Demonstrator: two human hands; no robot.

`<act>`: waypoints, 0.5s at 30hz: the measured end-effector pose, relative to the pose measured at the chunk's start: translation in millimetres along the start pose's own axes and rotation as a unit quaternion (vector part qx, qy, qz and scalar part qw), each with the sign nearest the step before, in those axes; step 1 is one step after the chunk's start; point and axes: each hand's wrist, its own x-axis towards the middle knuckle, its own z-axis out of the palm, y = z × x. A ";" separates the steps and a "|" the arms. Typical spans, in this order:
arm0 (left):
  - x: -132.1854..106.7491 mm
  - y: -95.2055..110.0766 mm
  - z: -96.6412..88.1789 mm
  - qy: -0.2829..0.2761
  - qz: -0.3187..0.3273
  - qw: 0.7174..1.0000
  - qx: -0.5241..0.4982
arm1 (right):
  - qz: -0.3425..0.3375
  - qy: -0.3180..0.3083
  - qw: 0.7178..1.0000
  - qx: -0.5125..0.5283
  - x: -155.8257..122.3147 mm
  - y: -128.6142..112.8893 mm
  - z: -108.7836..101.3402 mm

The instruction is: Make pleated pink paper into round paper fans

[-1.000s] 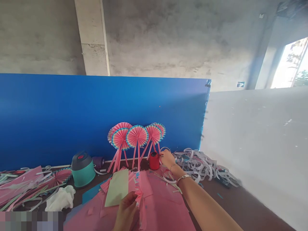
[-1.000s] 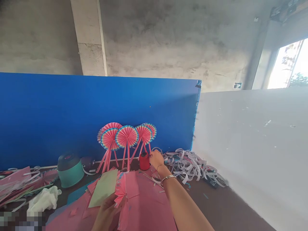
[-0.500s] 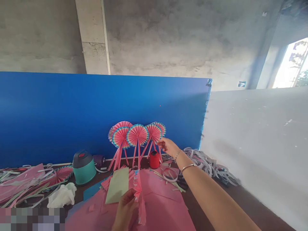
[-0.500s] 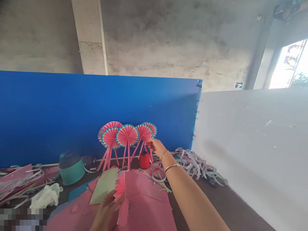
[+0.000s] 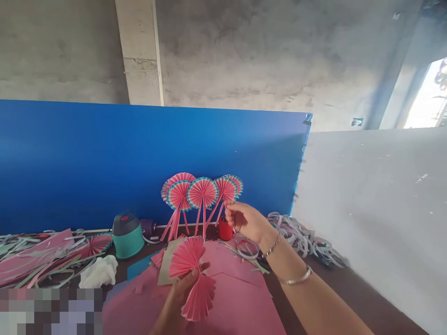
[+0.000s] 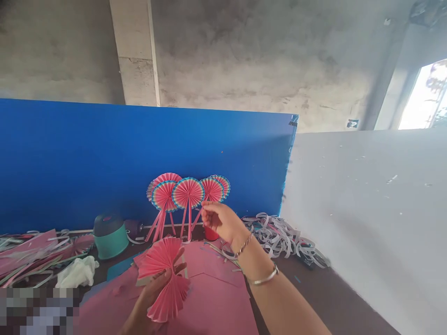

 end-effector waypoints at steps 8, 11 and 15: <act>-6.0 -13.7 -20.9 -0.178 -0.085 0.976 -0.092 | 0.084 -0.106 0.990 -0.030 -43.0 71.7 15.0; -5.5 -12.5 -16.4 -0.212 -0.081 0.966 -0.121 | 0.043 -0.078 0.994 -0.067 -42.3 66.2 10.1; -1.0 -10.9 -12.1 -0.203 -0.017 0.968 -0.149 | -0.003 -0.012 0.985 -0.171 -38.8 48.2 -7.2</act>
